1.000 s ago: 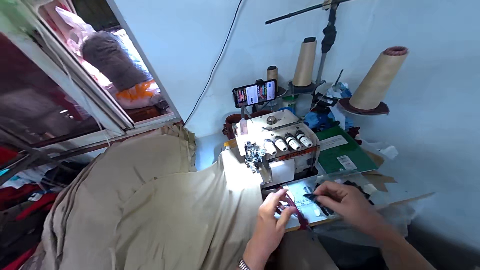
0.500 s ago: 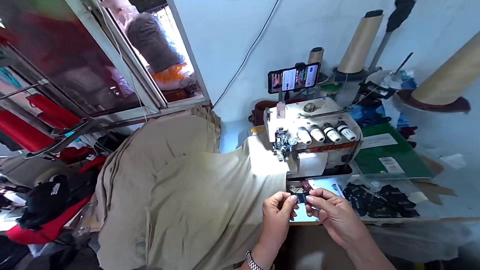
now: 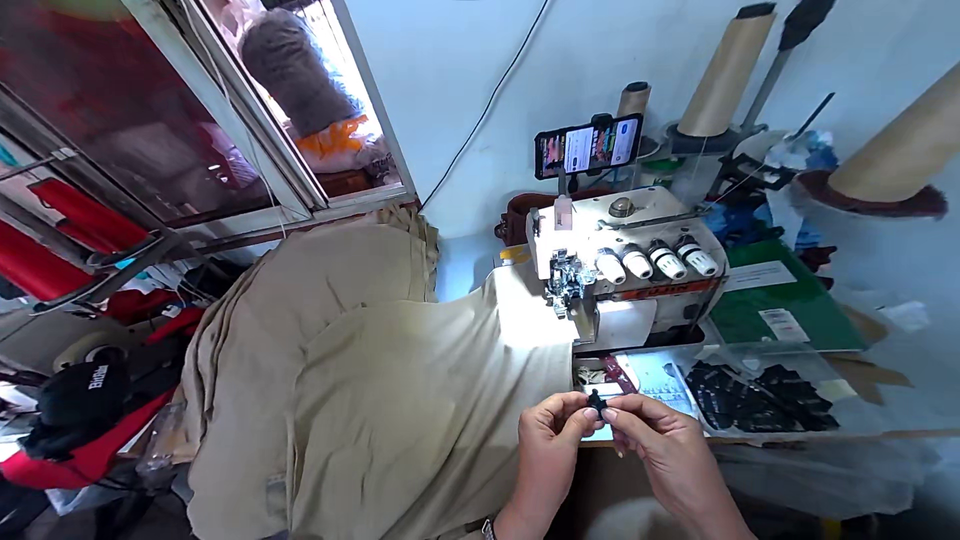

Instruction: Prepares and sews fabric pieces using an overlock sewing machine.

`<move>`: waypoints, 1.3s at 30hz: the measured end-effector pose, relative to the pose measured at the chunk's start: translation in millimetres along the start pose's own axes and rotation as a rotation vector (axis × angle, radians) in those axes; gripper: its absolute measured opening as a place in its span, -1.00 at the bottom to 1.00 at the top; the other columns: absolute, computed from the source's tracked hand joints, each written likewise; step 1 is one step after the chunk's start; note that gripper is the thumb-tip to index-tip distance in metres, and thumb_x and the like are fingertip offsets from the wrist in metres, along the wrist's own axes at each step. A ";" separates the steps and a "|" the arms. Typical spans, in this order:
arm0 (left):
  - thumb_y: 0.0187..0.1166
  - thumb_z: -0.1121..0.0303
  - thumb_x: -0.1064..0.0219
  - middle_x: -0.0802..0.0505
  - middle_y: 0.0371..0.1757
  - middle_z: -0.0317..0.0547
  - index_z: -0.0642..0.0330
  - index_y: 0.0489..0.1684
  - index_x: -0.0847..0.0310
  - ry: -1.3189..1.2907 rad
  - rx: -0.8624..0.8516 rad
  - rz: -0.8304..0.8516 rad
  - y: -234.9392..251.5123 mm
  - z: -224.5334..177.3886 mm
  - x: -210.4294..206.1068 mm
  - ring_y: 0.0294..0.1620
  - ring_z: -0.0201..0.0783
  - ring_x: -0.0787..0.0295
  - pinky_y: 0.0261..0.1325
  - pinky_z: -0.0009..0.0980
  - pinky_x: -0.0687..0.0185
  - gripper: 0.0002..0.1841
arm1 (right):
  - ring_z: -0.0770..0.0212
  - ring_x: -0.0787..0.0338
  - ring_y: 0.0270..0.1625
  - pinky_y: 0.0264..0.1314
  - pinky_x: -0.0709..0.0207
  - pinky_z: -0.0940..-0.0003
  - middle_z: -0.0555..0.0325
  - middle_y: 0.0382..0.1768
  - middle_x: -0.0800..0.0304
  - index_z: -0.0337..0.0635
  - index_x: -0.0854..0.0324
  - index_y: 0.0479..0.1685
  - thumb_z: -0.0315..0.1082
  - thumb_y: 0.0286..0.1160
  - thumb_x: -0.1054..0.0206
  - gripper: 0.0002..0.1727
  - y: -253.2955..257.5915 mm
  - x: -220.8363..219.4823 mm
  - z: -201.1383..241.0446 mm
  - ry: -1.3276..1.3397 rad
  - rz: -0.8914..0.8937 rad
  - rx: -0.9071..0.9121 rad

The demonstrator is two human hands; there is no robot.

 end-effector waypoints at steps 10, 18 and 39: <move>0.62 0.60 -0.26 -0.91 -0.25 -0.06 0.51 -0.03 -0.74 0.021 -0.021 0.005 -1.3 -1.3 2.4 -0.30 -0.37 -0.89 -0.06 -0.44 -0.86 -0.83 | 0.46 -0.66 -0.58 -0.57 -0.54 0.62 0.22 -0.43 -0.82 -0.20 -0.79 -0.29 -0.51 0.31 -0.43 -0.92 -2.3 -4.1 -3.5 -0.029 0.004 0.000; 0.59 0.62 -0.29 -0.91 -0.27 -0.06 0.50 -0.07 -0.74 -0.003 0.024 0.004 1.0 4.8 5.8 -0.32 -0.36 -0.89 -0.08 -0.42 -0.88 -0.86 | 0.46 -0.65 -0.58 -0.56 -0.56 0.59 0.25 -0.44 -0.79 -0.16 -0.76 -0.27 -0.43 0.40 -0.38 -0.94 -3.5 -6.8 -12.4 0.005 0.052 -0.101; 0.66 0.58 -0.23 -0.86 -0.40 -0.09 0.49 -0.10 -0.74 -0.029 -0.026 0.024 1.4 7.6 6.8 -0.48 -0.40 -0.78 -0.32 -0.50 -0.78 -0.84 | 0.42 -0.66 -0.56 -0.52 -0.56 0.58 0.20 -0.46 -0.78 -0.17 -0.73 -0.31 -0.42 0.44 -0.35 -0.93 5.9 -10.7 -11.8 -0.049 0.137 -0.145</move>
Point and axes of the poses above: each hand's wrist, its own y-axis towards the middle knuckle, its own x-axis out of the back of the hand, z = x × y, the point moved 8 cm from there along y, towards the middle knuckle
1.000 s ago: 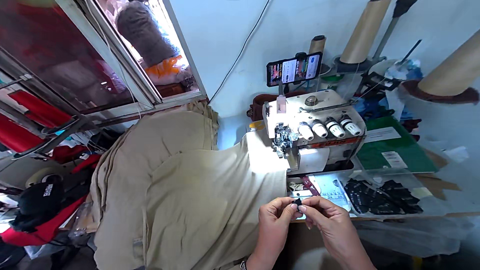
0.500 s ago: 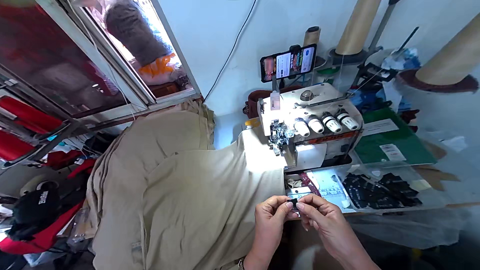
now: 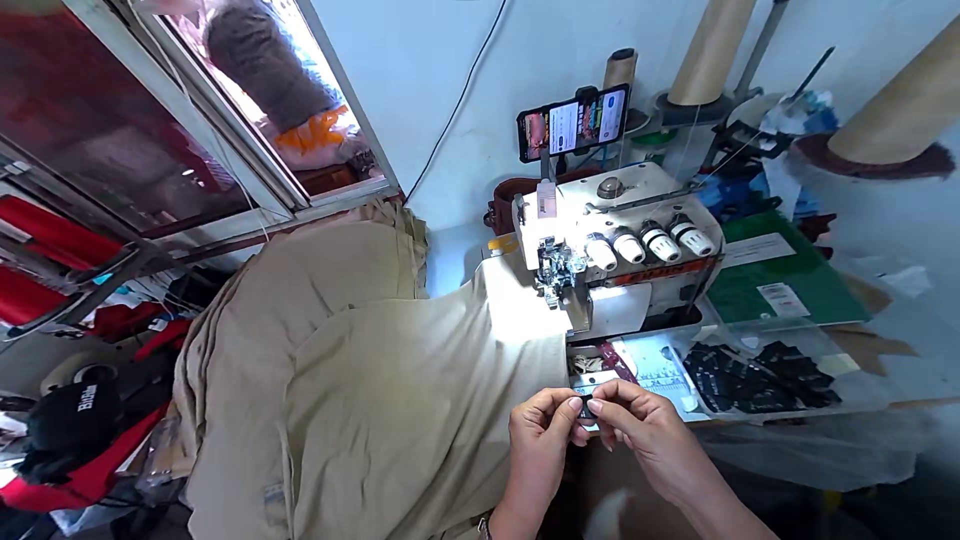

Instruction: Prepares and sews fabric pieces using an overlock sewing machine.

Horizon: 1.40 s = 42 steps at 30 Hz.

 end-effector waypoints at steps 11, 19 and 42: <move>0.50 0.31 -0.43 -0.78 -0.10 0.08 0.25 -0.22 -0.82 1.179 -0.580 -0.193 33.4 -52.8 -19.4 0.05 0.09 -0.74 0.13 -0.06 -0.71 -0.82 | 0.30 -0.73 -0.63 -0.45 -0.72 0.44 0.09 -0.61 -0.74 -0.35 -0.61 -0.38 -0.62 0.58 -0.30 -0.85 53.0 4.7 48.8 -0.033 -0.115 -0.133; 0.46 0.41 -0.39 -0.79 -0.03 0.11 0.29 -0.24 -0.80 1.125 -0.339 -0.089 62.7 -58.3 -28.1 0.16 0.09 -0.71 0.25 0.03 -0.60 -0.87 | 0.32 -0.72 -0.63 -0.49 -0.71 0.45 0.11 -0.58 -0.70 -0.30 -0.53 -0.33 -0.57 0.61 -0.29 -0.87 89.0 -0.4 59.1 0.018 -0.196 -0.284; 0.60 0.55 -0.32 -0.78 -0.34 -0.22 0.26 -0.35 -0.72 0.375 0.018 0.149 89.9 -67.8 9.4 -0.36 -0.46 -0.63 -0.24 -0.49 -0.57 -0.88 | 0.42 -0.47 -0.73 -0.67 -0.42 0.56 0.22 -0.65 -0.51 -0.27 -0.53 -0.28 -0.45 0.70 -0.22 -0.86 99.5 -23.3 58.0 -0.213 -0.102 -0.485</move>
Point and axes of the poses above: each hand's wrist, its own y-axis towards the middle knuckle, its own x-axis out of the back of the hand, z = x × y, the point moved 8 cm from there along y, towards the middle knuckle
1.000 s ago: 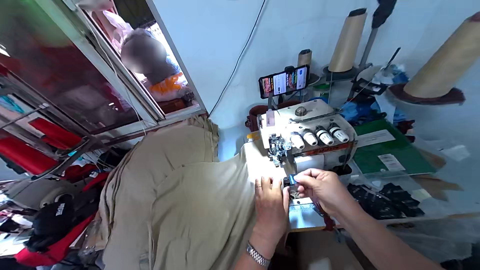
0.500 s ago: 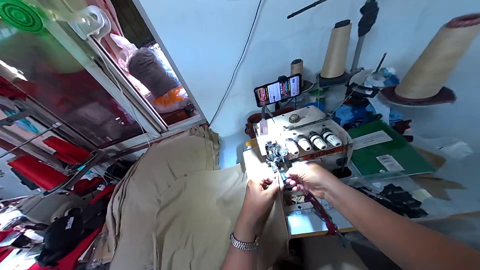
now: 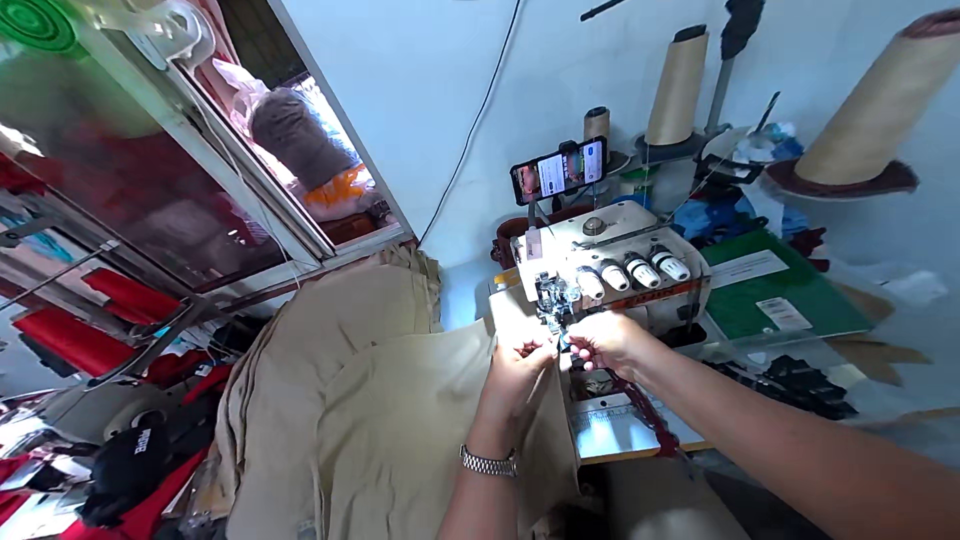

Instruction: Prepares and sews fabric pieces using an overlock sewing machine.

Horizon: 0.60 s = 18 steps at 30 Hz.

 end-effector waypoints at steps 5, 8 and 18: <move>0.55 0.55 -0.38 -0.77 -0.33 -0.18 0.25 -0.44 -0.70 0.099 -0.067 0.015 -0.9 -7.2 -7.9 -0.37 -0.41 -0.62 -0.27 -0.48 -0.55 -0.87 | 0.40 -0.41 -0.77 -0.72 -0.39 0.54 0.23 -0.70 -0.44 -0.26 -0.53 -0.35 -0.45 0.67 -0.25 -0.82 4.2 -3.5 -0.6 -0.027 -0.015 0.024; 0.57 0.52 -0.37 -0.79 -0.32 -0.20 0.23 -0.42 -0.73 0.107 -0.060 0.022 -1.6 -6.0 -6.3 -0.36 -0.42 -0.63 -0.27 -0.47 -0.55 -0.87 | 0.40 -0.41 -0.78 -0.73 -0.38 0.54 0.23 -0.71 -0.43 -0.28 -0.56 -0.34 -0.46 0.66 -0.26 -0.83 4.6 -3.9 -1.0 -0.021 -0.026 0.037; 0.56 0.48 -0.38 -0.86 -0.07 -0.14 0.24 -0.40 -0.78 0.478 -0.181 -0.022 -12.1 -10.3 -14.2 -0.20 -0.36 -0.72 -0.12 -0.36 -0.62 -0.87 | 0.38 -0.48 -0.71 -0.64 -0.46 0.51 0.17 -0.61 -0.55 -0.32 -0.71 -0.27 -0.48 0.62 -0.31 -0.87 4.6 -0.2 1.0 -0.114 -0.061 0.202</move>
Point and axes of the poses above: each hand's wrist, its own y-axis towards the middle knuckle, its own x-axis out of the back of the hand, z = x × y, the point moved 8 cm from there along y, towards the middle knuckle
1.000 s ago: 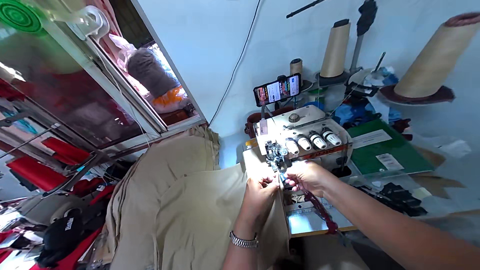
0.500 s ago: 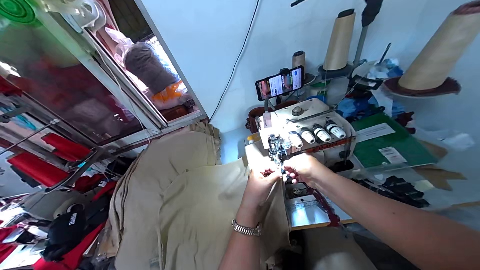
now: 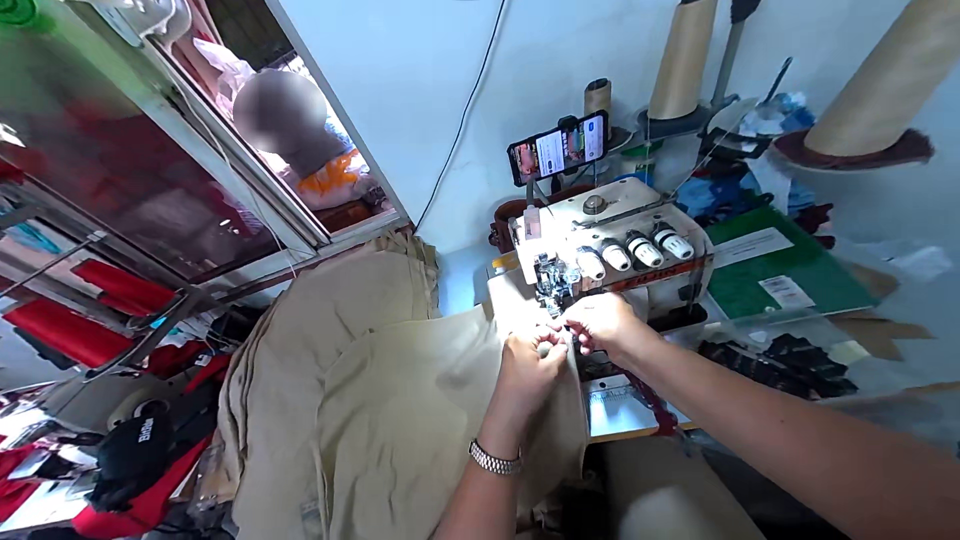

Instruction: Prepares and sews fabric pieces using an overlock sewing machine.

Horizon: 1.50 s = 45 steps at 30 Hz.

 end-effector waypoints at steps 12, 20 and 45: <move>0.49 0.48 -0.31 -0.79 0.41 -0.06 0.18 -0.25 -0.83 0.444 -0.297 -0.181 -34.7 -5.3 -36.4 0.51 0.00 -0.61 0.59 0.09 -0.34 -0.86 | 0.46 -0.84 -0.09 0.02 -0.72 0.54 0.17 -0.17 -0.86 -0.29 -0.67 0.03 -0.52 0.30 -0.22 -0.69 -67.2 -23.8 -99.5 0.001 -0.170 0.698; 0.47 0.52 -0.31 -0.74 0.49 -0.09 0.19 -0.17 -0.85 0.480 -0.317 -0.202 -29.2 -2.2 -39.5 0.53 0.01 -0.59 0.57 0.08 -0.34 -0.83 | 0.57 -0.74 -0.26 -0.20 -0.60 0.65 0.28 -0.33 -0.81 -0.23 -0.75 -0.17 -0.46 0.25 -0.13 -0.71 -72.0 -13.8 -95.0 0.000 -0.262 0.667; 0.63 0.48 -0.24 -0.68 -0.19 0.09 0.68 0.10 -0.45 0.312 0.260 -0.817 -196.3 157.5 226.7 -0.27 -0.42 -0.66 -0.11 -0.47 -0.68 -0.68 | 0.59 -0.68 -0.35 -0.29 -0.53 0.66 0.36 -0.39 -0.76 -0.14 -0.75 -0.24 -0.42 0.40 -0.15 -0.77 -41.5 -16.8 -67.5 0.078 -0.236 0.635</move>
Point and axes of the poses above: each hand's wrist, its own y-axis towards the middle knuckle, its own x-axis out of the back of the hand, z = x × y, the point moved 8 cm from there along y, towards the middle knuckle
